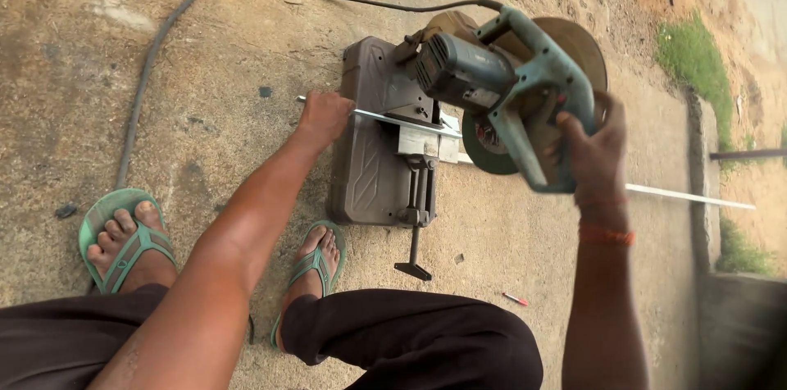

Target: The person cuts a long metal rod into smaller pieces using a metal chop saw on the floor.

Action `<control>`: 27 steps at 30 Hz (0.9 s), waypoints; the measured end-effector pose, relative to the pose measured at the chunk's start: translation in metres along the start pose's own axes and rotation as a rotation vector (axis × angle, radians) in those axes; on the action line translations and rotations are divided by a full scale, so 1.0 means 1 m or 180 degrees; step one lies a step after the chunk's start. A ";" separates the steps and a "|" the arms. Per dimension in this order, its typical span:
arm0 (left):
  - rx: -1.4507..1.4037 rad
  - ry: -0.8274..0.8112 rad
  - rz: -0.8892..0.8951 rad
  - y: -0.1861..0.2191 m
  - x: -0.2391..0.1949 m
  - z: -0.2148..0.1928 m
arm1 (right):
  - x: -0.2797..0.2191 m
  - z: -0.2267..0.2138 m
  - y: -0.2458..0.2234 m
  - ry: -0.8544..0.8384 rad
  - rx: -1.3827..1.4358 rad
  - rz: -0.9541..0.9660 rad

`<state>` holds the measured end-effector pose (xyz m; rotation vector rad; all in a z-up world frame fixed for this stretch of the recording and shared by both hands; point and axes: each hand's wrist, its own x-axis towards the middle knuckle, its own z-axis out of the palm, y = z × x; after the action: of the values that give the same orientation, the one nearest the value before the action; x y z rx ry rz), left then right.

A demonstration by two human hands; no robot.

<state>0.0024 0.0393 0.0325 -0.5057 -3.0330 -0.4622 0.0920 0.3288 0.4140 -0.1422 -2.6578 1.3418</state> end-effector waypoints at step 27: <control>-0.0121 -0.0176 -0.0025 -0.001 -0.001 -0.005 | -0.075 0.048 0.040 0.0233 0.0028 0.0474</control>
<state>0.0030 0.0365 0.0373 -0.5170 -3.0854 -0.5158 0.1576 0.3026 0.3466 -0.3876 -2.6249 1.3623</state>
